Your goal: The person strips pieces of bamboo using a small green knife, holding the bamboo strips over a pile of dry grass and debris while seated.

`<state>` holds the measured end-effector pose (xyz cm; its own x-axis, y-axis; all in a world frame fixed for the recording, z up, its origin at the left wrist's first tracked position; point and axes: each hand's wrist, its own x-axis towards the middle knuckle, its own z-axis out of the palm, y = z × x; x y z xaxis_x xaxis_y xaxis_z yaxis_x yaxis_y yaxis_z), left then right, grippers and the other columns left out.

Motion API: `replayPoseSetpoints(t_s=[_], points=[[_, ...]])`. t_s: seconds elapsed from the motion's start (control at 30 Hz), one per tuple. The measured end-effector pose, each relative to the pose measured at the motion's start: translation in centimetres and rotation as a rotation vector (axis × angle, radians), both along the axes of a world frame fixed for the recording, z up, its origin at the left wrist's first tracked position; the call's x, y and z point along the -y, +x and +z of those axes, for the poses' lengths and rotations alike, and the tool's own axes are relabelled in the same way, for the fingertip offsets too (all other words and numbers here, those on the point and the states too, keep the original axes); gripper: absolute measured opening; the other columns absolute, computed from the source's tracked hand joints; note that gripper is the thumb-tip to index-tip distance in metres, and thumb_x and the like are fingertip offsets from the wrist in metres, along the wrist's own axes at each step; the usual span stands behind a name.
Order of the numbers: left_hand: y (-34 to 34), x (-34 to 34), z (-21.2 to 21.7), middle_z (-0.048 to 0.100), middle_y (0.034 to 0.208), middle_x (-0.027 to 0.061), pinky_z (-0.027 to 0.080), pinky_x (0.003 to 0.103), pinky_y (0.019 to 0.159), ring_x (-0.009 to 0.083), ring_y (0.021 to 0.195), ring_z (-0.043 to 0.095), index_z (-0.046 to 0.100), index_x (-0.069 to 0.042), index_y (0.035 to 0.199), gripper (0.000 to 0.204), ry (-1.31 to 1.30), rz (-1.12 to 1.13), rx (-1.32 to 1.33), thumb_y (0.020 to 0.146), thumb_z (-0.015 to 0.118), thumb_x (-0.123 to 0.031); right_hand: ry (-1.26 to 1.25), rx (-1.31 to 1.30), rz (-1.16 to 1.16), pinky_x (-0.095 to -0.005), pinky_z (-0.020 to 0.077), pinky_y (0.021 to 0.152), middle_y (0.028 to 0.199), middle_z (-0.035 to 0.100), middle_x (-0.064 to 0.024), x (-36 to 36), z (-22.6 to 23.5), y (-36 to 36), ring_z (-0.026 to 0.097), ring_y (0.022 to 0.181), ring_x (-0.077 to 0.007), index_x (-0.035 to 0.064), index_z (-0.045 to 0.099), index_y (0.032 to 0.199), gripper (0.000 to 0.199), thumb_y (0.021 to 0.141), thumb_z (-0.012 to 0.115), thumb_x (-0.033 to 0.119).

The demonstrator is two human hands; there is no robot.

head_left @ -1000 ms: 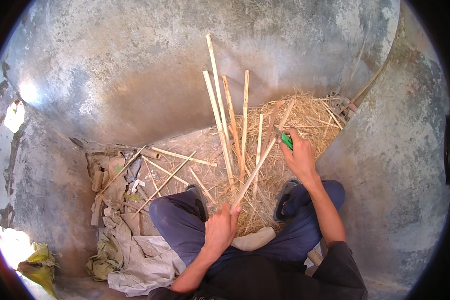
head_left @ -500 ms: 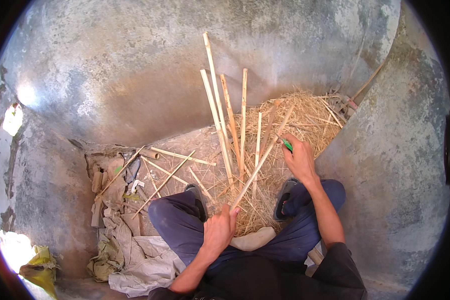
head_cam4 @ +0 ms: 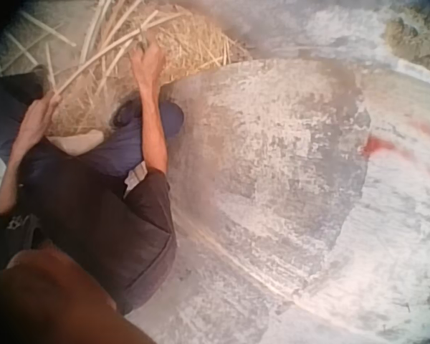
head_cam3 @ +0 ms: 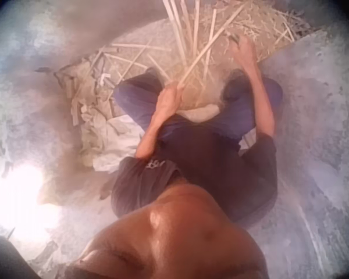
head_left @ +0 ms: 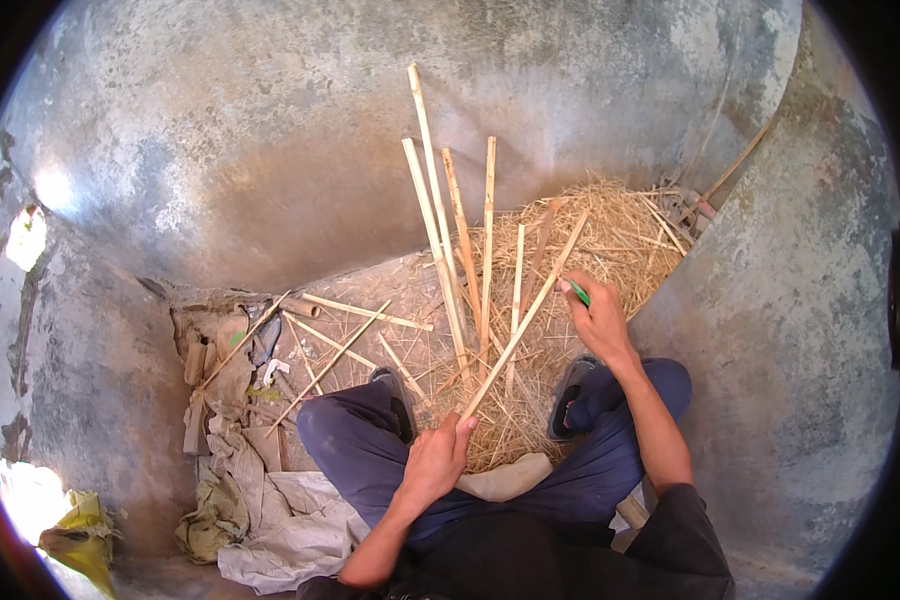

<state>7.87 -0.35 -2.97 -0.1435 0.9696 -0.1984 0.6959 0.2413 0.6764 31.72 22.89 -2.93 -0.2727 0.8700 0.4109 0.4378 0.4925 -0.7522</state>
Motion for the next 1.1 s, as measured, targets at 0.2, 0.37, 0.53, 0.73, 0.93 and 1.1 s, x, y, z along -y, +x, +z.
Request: replayPoseSetpoints(t_s=[0.2, 0.37, 0.53, 0.73, 0.93, 1.1], points=[[-0.3, -0.3, 0.6, 0.064, 0.073, 0.0288, 0.049, 0.06, 0.072, 0.0533, 0.078, 0.067, 0.064, 0.001, 0.102, 0.046, 0.022, -0.004, 0.071, 0.117, 0.049, -0.039, -0.052, 0.195, -0.092, -0.0441, 0.0491, 0.062, 0.076, 0.067, -0.0223, 0.9, 2.0, 0.1, 0.069, 0.066, -0.0316, 0.002, 0.073, 0.117, 0.019, 0.102, 0.069, 0.013], [-0.7, -0.5, 0.2, 0.06, 0.068, 0.0199, 0.049, 0.049, 0.067, 0.0401, 0.066, 0.065, 0.064, 0.002, 0.099, 0.045, 0.058, 0.043, 0.15, 0.118, 0.05, -0.037, 0.294, 0.032, -0.148, -0.0438, 0.0567, 0.072, 0.113, 0.067, -0.0164, 2.6, 3.4, -0.3, 0.072, 0.09, -0.0326, 0.0012, 0.069, 0.116, 0.028, 0.102, 0.072, 0.025], [-0.9, -2.1, 1.2, 0.059, 0.067, 0.0168, 0.048, 0.045, 0.063, 0.0318, 0.061, 0.061, 0.06, 0.002, 0.095, 0.047, 0.086, 0.06, 0.166, 0.118, 0.051, -0.038, 0.23, 0.123, 0.002, -0.045, 0.0567, 0.071, 0.124, 0.059, -0.0169, 6.6, 4.1, -0.4, 0.072, 0.09, -0.0355, 0.003, 0.067, 0.121, 0.038, 0.104, 0.063, 0.037], [-0.4, -3.0, 1.8, 0.058, 0.07, 0.0272, 0.046, 0.055, 0.068, 0.0508, 0.071, 0.062, 0.057, 0.002, 0.101, 0.043, 0.092, 0.073, 0.259, 0.116, 0.054, -0.038, 0.287, 0.078, 0.05, -0.0445, 0.0551, 0.062, 0.132, 0.055, -0.0228, 9.3, 1.3, -1.3, 0.071, 0.072, -0.031, 0.003, 0.067, 0.124, 0.033, 0.106, 0.06, 0.03], [0.1, -3.4, 1.5, 0.062, 0.07, 0.0259, 0.048, 0.054, 0.067, 0.049, 0.072, 0.068, 0.059, 0.001, 0.105, 0.04, 0.146, 0.071, 0.219, 0.116, 0.056, -0.037, 0.332, 0.012, -0.053, -0.0413, 0.0575, 0.068, 0.142, 0.055, -0.0249, 10.4, 2.1, -2.2, 0.072, 0.075, -0.0302, 0.0038, 0.072, 0.134, 0.037, 0.109, 0.063, 0.03], [-1.5, -3.3, 2.0, 0.07, 0.066, 0.0157, 0.054, 0.04, 0.062, 0.027, 0.064, 0.076, 0.063, 0.002, 0.109, 0.039, 0.15, 0.146, 0.112, 0.115, 0.058, -0.037, 0.27, -0.015, -0.124, -0.0428, 0.0571, 0.074, 0.112, 0.073, -0.0241, 7.7, 4.3, 0.8, 0.072, 0.078, -0.037, 0.0011, 0.07, 0.134, 0.035, 0.11, 0.064, 0.026]])
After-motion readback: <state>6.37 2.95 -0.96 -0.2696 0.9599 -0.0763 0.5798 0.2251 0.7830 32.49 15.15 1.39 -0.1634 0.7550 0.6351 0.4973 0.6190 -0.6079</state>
